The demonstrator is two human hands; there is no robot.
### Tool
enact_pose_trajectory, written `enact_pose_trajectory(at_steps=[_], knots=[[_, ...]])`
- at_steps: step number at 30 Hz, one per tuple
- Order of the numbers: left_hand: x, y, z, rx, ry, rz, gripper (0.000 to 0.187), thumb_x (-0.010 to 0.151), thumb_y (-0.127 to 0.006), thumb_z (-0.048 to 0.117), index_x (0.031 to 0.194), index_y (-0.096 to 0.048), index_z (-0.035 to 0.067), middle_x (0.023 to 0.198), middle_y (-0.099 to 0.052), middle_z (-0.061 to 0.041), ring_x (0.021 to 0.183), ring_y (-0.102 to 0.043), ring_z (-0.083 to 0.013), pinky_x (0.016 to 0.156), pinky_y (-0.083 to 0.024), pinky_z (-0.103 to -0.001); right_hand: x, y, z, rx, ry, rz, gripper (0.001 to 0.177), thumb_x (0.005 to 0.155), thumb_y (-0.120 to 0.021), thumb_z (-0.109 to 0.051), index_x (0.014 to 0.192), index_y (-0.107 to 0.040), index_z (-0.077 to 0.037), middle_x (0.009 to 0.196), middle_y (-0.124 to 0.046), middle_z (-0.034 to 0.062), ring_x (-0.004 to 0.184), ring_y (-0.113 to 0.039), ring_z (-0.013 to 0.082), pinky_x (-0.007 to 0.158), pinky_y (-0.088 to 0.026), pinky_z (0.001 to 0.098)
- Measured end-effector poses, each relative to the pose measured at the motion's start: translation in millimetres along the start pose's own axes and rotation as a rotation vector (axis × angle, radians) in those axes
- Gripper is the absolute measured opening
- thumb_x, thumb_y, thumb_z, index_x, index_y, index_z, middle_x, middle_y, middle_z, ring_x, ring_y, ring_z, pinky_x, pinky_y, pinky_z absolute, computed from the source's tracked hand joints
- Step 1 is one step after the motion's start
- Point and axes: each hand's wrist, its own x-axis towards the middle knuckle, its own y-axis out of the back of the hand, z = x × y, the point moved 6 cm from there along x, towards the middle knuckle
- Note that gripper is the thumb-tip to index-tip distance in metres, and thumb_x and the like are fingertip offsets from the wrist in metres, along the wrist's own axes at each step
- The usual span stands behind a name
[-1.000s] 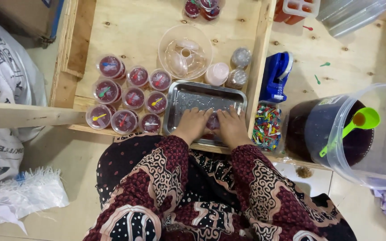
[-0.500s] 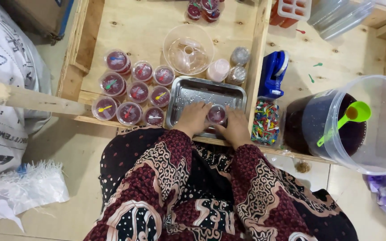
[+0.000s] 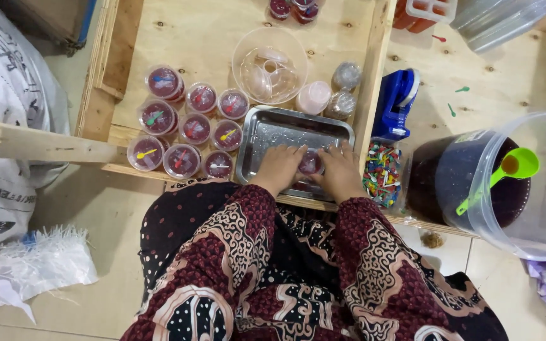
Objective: Filling small plastic cups with a dark red liquid using a ladle and then manually sealing them with lids.
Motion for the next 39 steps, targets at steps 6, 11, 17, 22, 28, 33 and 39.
enact_pose_trajectory(at_steps=[6, 11, 17, 22, 28, 33, 39], knots=[[5.6, -9.0, -7.8, -0.018, 0.014, -0.029, 0.082, 0.075, -0.081, 0.052, 0.145, -0.053, 0.019, 0.115, -0.07, -0.005, 0.11, -0.063, -0.0294, 0.092, -0.049, -0.045, -3.7, 17.6, -9.3, -0.001, 0.036, -0.006, 0.071, 0.08, -0.08, -0.05, 0.142, -0.063, -0.019, 0.148, -0.059, 0.0066, 0.151, -0.032, 0.0375, 0.114, -0.036, 0.0583], [5.7, -6.9, -7.5, -0.023, 0.026, -0.044, 0.081, 0.075, -0.081, 0.052, 0.144, -0.054, 0.021, 0.116, -0.071, -0.005, 0.112, -0.062, -0.0288, 0.092, -0.048, -0.045, 0.8, 19.2, -10.5, -0.001, 0.033, -0.035, 0.073, 0.078, -0.082, -0.051, 0.14, -0.063, -0.018, 0.149, -0.058, 0.006, 0.152, -0.031, 0.0369, 0.115, -0.035, 0.0591], [3.0, 1.1, -4.0, -0.029, 0.01, -0.027, 0.077, 0.076, -0.082, 0.05, 0.141, -0.057, 0.018, 0.114, -0.072, -0.008, 0.11, -0.063, -0.0301, 0.091, -0.049, -0.046, -4.6, 12.1, -10.9, -0.007, 0.01, 0.008, 0.071, 0.081, -0.079, -0.053, 0.141, -0.063, -0.02, 0.147, -0.06, 0.0033, 0.152, -0.033, 0.0346, 0.113, -0.037, 0.0578], [-3.7, 3.6, 0.1, 0.024, 0.02, 0.044, 0.076, 0.077, -0.08, 0.052, 0.14, -0.056, 0.018, 0.112, -0.069, -0.007, 0.11, -0.062, -0.0283, 0.092, -0.048, -0.046, -17.3, -5.0, -10.0, 0.008, 0.05, 0.225, 0.071, 0.08, -0.08, -0.048, 0.142, -0.062, -0.019, 0.142, -0.062, 0.0055, 0.146, -0.04, 0.0366, 0.11, -0.041, 0.0583], [-20.2, 3.4, -12.6, -0.048, 0.149, 0.039, 0.071, 0.073, -0.083, 0.038, 0.133, -0.056, 0.012, 0.113, -0.067, -0.013, 0.113, -0.062, -0.0357, 0.092, -0.049, -0.051, -51.5, -7.6, -4.3, 0.194, 0.098, 0.656, 0.062, 0.08, -0.084, -0.037, 0.13, -0.069, -0.004, 0.136, -0.06, 0.0202, 0.135, -0.05, 0.0453, 0.114, -0.042, 0.0521], [-27.8, 36.1, 2.9, -0.052, 0.08, 0.054, 0.065, 0.078, -0.078, 0.036, 0.135, -0.058, 0.011, 0.125, -0.061, -0.017, 0.123, -0.056, -0.0386, 0.097, -0.047, -0.052, -44.4, -14.2, -5.8, 0.14, 0.074, 0.536, 0.065, 0.078, -0.084, -0.041, 0.13, -0.07, -0.005, 0.138, -0.061, 0.0204, 0.135, -0.051, 0.0442, 0.12, -0.037, 0.0519], [-17.8, 15.4, -1.4, 0.008, 0.07, 0.042, 0.063, 0.085, -0.074, 0.039, 0.141, -0.057, 0.016, 0.125, -0.06, -0.014, 0.123, -0.053, -0.0349, 0.096, -0.046, -0.049, -26.9, -34.9, 0.8, 0.145, 0.01, 0.417, 0.062, 0.082, -0.08, -0.049, 0.132, -0.071, -0.013, 0.138, -0.062, 0.0155, 0.139, -0.046, 0.0428, 0.121, -0.035, 0.0496]])
